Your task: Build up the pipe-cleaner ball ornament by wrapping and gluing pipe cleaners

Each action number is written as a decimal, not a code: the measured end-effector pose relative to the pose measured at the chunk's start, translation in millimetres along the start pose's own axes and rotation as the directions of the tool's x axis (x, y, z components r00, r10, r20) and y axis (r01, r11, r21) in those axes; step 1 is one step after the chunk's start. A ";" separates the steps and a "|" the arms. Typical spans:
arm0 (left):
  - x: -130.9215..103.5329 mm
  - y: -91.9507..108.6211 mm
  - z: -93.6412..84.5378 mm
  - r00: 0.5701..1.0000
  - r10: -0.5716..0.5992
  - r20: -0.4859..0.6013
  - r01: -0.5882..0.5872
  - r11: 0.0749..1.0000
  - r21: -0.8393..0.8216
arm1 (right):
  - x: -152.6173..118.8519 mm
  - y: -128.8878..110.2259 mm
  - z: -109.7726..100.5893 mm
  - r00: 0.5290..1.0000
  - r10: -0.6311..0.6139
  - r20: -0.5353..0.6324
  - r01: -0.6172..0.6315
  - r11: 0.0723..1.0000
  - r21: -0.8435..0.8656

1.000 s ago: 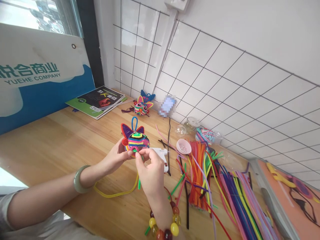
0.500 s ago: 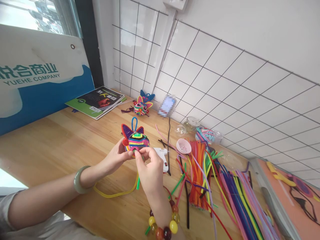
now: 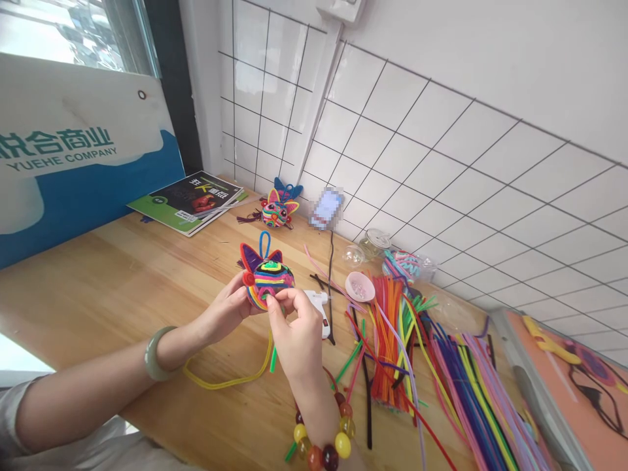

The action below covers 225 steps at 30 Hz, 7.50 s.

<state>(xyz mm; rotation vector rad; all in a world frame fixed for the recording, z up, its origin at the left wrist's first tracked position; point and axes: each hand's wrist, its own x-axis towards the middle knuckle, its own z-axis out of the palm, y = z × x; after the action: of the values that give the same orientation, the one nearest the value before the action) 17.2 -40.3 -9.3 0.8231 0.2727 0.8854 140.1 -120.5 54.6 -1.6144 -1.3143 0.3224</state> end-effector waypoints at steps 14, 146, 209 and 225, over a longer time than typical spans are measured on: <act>0.8 1.6 8.0 0.988 0.102 -0.115 -0.076 0.974 0.214 | -1.7 -1.2 5.9 1.000 0.011 0.026 -0.011 1.000 -0.028; 2.9 6.2 4.9 0.990 0.107 -0.094 -0.091 0.984 0.156 | -12.2 -1.9 12.3 0.928 -0.368 -0.056 0.344 0.906 -0.247; 2.0 12.6 9.3 0.984 -0.127 -0.127 0.144 0.980 0.139 | -5.3 6.0 1.1 0.892 -0.436 0.118 0.446 0.808 -0.385; 2.0 9.5 8.2 0.988 -0.103 -0.118 0.123 0.976 0.182 | -4.6 11.5 2.7 0.990 -0.119 0.079 0.131 0.975 -0.180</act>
<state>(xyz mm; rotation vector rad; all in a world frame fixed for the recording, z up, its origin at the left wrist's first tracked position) 17.3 -39.7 3.4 0.9267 0.4999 0.8062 143.2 -122.2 42.5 -1.6764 -1.5282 0.1842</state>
